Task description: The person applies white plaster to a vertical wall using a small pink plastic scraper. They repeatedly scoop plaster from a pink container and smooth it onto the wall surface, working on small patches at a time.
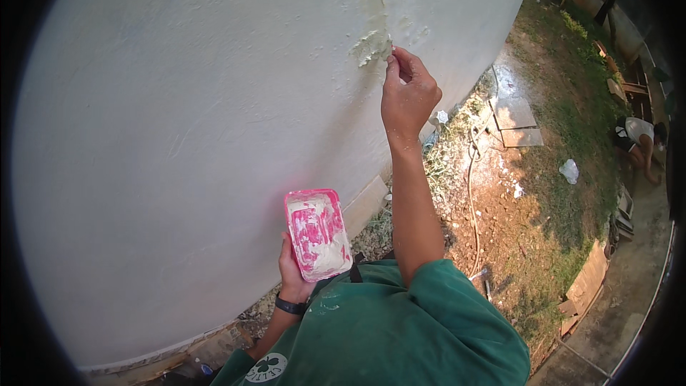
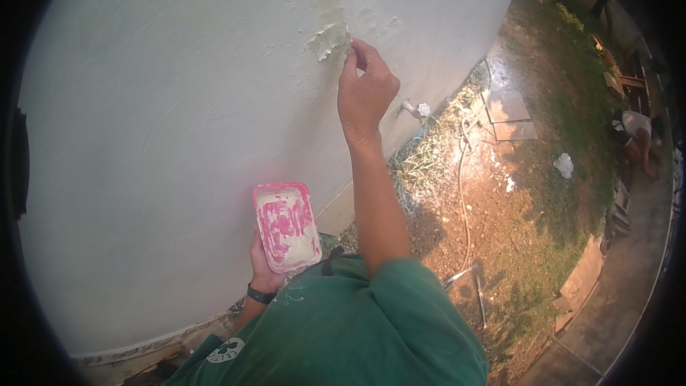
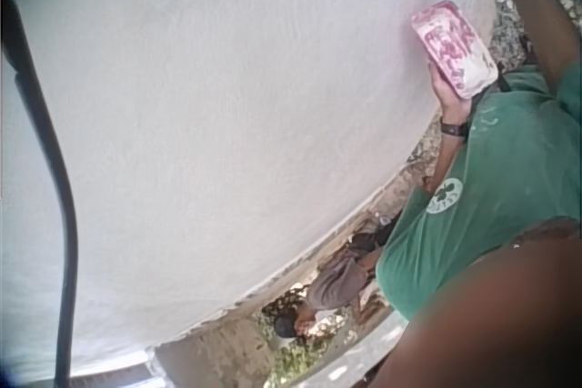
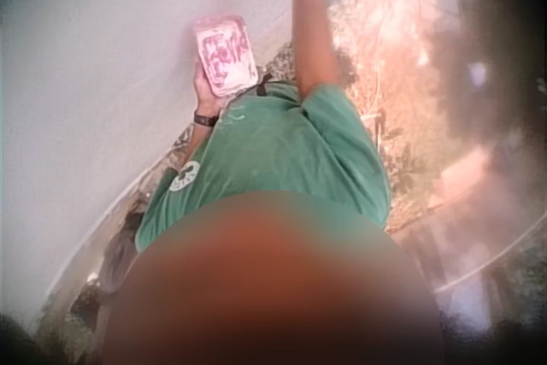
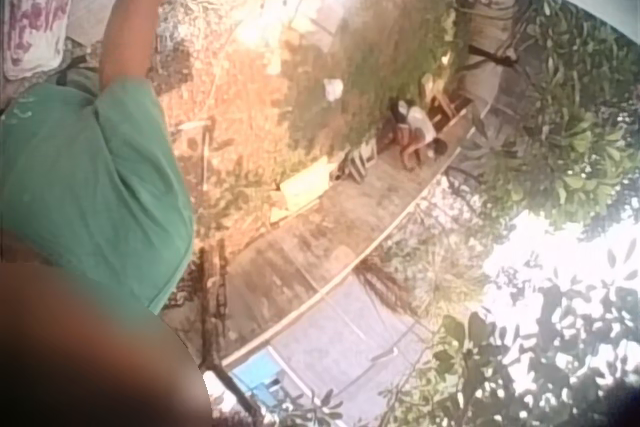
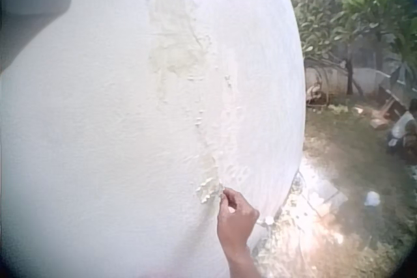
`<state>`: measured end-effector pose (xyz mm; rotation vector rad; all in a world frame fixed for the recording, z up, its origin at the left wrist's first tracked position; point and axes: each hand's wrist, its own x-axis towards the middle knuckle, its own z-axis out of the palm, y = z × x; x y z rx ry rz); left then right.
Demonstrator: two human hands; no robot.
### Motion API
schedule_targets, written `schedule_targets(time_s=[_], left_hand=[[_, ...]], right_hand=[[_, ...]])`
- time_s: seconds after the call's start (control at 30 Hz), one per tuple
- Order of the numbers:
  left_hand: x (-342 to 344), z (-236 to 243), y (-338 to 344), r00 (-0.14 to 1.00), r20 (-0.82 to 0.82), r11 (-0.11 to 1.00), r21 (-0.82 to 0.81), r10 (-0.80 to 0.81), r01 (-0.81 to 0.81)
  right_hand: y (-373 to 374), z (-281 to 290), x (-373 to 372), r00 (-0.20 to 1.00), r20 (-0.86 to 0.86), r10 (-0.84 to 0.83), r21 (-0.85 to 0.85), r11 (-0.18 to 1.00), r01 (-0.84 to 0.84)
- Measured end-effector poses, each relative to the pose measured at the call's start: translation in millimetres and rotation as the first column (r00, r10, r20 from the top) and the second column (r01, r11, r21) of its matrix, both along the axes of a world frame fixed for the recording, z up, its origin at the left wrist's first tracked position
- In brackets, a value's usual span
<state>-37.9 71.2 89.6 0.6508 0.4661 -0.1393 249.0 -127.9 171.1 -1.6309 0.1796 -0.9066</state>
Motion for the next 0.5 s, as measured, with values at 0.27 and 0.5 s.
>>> schedule_targets(time_s=[0.27,0.5], left_hand=[[4,-5,-3,0.994,-0.102,0.998,0.053,0.029,-0.024],[7,-4,-10,0.996,-0.094,0.999,0.046,0.001,0.004]], right_hand=[[15,7,-29,0.986,-0.017,0.167,-0.210,0.963,-0.167],[-22,3,-16,0.982,-0.099,0.164,0.083,0.984,-0.156]])
